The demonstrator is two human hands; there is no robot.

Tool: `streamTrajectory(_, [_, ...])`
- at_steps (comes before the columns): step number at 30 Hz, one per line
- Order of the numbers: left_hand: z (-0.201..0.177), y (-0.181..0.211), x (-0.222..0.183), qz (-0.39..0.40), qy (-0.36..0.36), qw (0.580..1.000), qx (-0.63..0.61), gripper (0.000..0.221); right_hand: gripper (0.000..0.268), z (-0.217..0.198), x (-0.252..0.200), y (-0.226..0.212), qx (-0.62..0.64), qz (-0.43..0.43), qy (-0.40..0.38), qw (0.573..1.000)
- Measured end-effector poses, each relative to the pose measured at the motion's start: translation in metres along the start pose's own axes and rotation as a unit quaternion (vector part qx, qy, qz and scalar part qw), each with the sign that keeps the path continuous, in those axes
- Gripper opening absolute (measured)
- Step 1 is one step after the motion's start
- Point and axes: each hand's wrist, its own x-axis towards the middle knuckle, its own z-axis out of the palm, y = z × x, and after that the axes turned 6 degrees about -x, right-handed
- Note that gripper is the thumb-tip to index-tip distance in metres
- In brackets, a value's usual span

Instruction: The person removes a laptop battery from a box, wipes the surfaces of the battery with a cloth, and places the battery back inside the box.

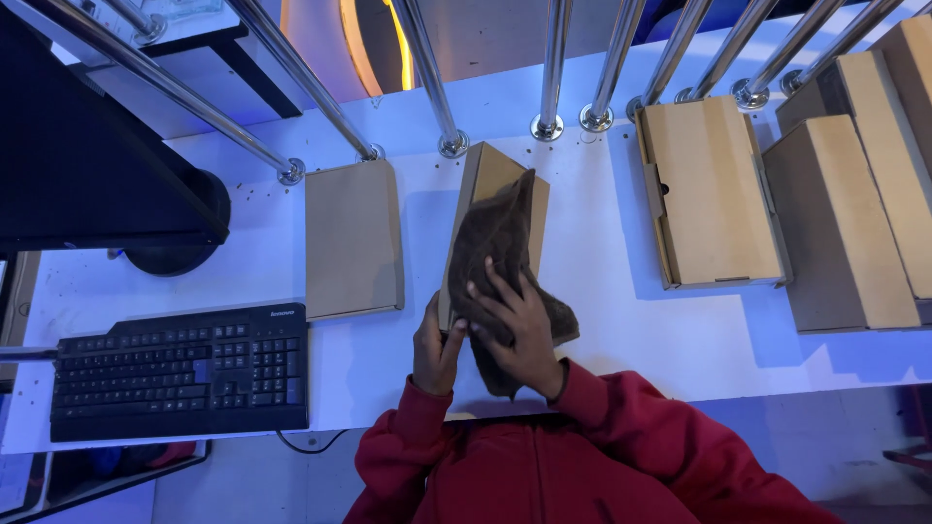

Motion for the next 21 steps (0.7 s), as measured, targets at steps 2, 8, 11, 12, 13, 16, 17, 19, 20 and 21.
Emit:
streamTrajectory(2, [-0.003,0.010,0.003,0.005,-0.006,1.000,-0.009,0.054,0.046,0.003,-0.013,-0.003,-0.003,-0.002,-0.005,1.000])
streamTrajectory(8, [-0.014,0.013,0.002,0.007,-0.029,0.999,0.033,0.054,0.050,-0.004,0.012,0.035,-0.004,0.025,-0.006,1.000])
streamTrajectory(11, [-0.020,0.029,-0.004,0.003,-0.044,0.998,0.048,0.055,0.044,-0.022,0.047,0.052,0.027,0.081,0.039,0.996])
streamTrajectory(12, [-0.019,0.038,-0.004,0.005,-0.063,0.997,0.052,0.056,0.042,-0.029,0.057,0.056,0.041,0.139,0.022,0.989])
streamTrajectory(13, [-0.018,0.046,-0.003,0.009,-0.079,0.995,0.055,0.056,0.041,-0.036,0.070,0.061,0.055,0.194,0.005,0.979])
streamTrajectory(16, [-0.032,0.046,-0.007,-0.007,-0.106,0.993,0.055,0.059,0.042,-0.040,0.084,0.098,0.086,0.234,0.007,0.968])
streamTrajectory(17, [-0.037,0.050,-0.006,-0.004,-0.106,0.993,0.057,0.059,0.042,-0.037,0.084,0.118,0.086,0.231,0.009,0.969])
streamTrajectory(19, [-0.047,0.059,-0.004,0.014,-0.134,0.986,0.094,0.062,0.045,-0.031,0.083,0.157,0.150,0.305,0.006,0.940])
streamTrajectory(20, [-0.049,0.063,-0.003,0.016,-0.135,0.986,0.096,0.062,0.045,-0.039,0.085,0.151,0.151,0.304,0.008,0.941])
streamTrajectory(21, [-0.050,0.068,-0.003,0.049,-0.148,0.974,0.163,0.064,0.046,-0.046,0.087,0.144,0.183,0.304,0.045,0.934])
